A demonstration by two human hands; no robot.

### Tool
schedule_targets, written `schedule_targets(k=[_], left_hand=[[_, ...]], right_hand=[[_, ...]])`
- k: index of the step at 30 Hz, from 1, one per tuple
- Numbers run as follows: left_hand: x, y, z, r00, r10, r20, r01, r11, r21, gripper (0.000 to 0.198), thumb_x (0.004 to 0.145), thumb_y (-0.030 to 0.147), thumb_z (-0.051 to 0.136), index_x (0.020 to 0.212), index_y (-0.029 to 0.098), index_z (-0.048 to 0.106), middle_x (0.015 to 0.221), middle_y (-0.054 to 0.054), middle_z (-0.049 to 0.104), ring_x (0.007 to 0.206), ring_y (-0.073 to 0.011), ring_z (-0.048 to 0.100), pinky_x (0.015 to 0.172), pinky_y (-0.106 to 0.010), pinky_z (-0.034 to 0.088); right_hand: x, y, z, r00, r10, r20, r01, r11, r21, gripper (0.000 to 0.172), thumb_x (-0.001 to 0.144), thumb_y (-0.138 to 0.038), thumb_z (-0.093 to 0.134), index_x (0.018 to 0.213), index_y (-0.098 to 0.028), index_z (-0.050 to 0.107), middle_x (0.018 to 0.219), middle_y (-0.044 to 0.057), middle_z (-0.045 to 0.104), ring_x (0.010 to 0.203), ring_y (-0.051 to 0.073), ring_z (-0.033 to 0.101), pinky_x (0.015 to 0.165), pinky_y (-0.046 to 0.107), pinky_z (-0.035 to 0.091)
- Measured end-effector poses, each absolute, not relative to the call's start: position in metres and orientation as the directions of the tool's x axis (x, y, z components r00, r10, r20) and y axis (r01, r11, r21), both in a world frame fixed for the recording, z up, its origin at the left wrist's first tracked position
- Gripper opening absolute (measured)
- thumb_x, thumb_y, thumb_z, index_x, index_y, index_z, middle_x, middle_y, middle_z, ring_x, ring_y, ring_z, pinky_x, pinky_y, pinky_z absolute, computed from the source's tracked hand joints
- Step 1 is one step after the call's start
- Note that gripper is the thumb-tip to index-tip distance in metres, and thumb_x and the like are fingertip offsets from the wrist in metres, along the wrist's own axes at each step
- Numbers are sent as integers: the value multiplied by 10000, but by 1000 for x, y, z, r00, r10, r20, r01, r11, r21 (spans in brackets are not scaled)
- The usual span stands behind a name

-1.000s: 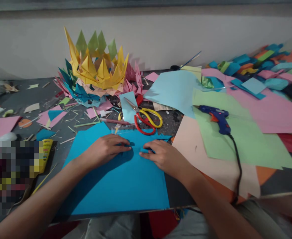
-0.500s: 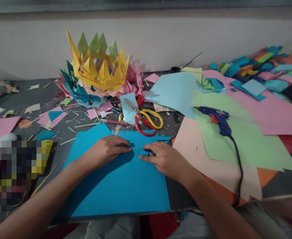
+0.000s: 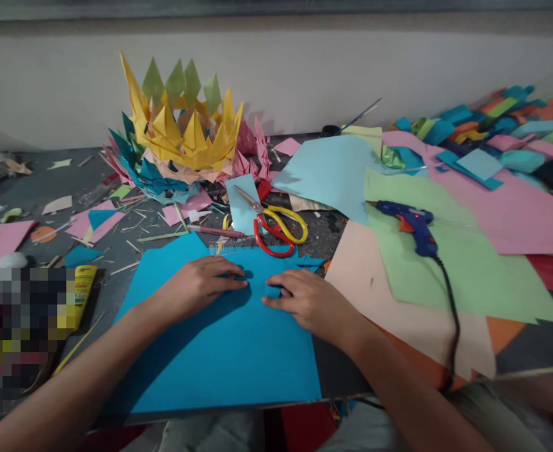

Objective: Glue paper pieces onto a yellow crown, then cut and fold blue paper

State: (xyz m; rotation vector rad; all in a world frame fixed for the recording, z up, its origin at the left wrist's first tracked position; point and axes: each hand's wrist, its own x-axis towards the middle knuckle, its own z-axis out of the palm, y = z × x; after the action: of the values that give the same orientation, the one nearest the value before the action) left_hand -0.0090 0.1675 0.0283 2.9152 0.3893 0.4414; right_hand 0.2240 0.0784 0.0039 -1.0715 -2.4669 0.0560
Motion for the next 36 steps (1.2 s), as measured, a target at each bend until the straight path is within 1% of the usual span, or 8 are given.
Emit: schedule_targets(k=[7, 16, 20, 23, 26, 29, 33, 36], left_hand=[[-8, 167, 27, 916, 297, 270, 252, -949, 190, 271, 891, 143, 432, 951, 203, 690, 995, -76, 686, 890, -197, 638, 748, -329, 533], [-8, 167, 25, 911, 319, 262, 265, -939, 220, 255, 886, 133, 446, 964, 187, 683, 1000, -78, 678, 892, -229, 631, 732, -367, 530], [-8, 166, 26, 919, 315, 238, 272, -942, 196, 244, 872, 125, 469, 967, 202, 681, 1005, -66, 675, 896, -216, 627, 739, -345, 522], [-6, 159, 29, 913, 339, 228, 307, -937, 164, 221, 849, 142, 502, 969, 194, 680, 1026, -75, 663, 914, -244, 617, 755, -387, 516], [-1, 147, 31, 877, 409, 252, 384, -912, 143, 174, 825, 186, 531, 908, 153, 680, 1018, -99, 654, 923, -271, 605, 777, -424, 506], [5, 137, 31, 887, 383, 257, 360, -924, 133, 179, 851, 178, 492, 877, 123, 660, 999, -101, 658, 915, -246, 609, 779, -387, 514], [8, 129, 25, 913, 322, 251, 305, -946, 106, 202, 866, 138, 463, 957, 89, 636, 1060, -110, 660, 978, -233, 606, 825, -360, 507], [9, 127, 25, 896, 378, 236, 364, -926, 101, 225, 847, 125, 487, 1019, 91, 628, 1066, -100, 673, 1025, -255, 592, 872, -404, 482]], right_hand=[[224, 78, 4, -594, 706, 385, 688, 694, -213, 327, 902, -100, 406, 1046, -262, 652, 1046, 73, 654, 950, 200, 598, 704, 352, 500], [224, 79, 3, -588, 714, 381, 684, 690, -238, 319, 893, -92, 420, 1028, -243, 666, 1048, 78, 653, 942, 216, 596, 704, 380, 512], [223, 79, 3, -590, 711, 382, 687, 691, -225, 319, 893, -89, 418, 1022, -241, 667, 1042, 76, 657, 940, 214, 597, 703, 378, 516], [223, 78, 4, -588, 712, 384, 689, 690, -222, 313, 891, -88, 419, 1025, -234, 662, 1064, 73, 657, 948, 215, 596, 708, 379, 518], [222, 78, 5, -613, 693, 380, 670, 711, -214, 324, 877, -56, 398, 1010, -188, 662, 1127, 80, 643, 992, 229, 584, 729, 387, 520], [221, 77, 6, -613, 692, 381, 665, 713, -224, 309, 873, -64, 397, 978, -169, 668, 1133, 81, 644, 1012, 233, 580, 741, 390, 516], [213, 73, 8, -584, 721, 372, 704, 679, -211, 280, 875, -98, 406, 964, -163, 663, 1133, 87, 644, 1020, 235, 576, 730, 384, 494], [205, 68, 12, -546, 767, 336, 770, 617, -159, 241, 853, -107, 441, 942, -157, 660, 1139, 89, 645, 1000, 246, 576, 755, 404, 455]])
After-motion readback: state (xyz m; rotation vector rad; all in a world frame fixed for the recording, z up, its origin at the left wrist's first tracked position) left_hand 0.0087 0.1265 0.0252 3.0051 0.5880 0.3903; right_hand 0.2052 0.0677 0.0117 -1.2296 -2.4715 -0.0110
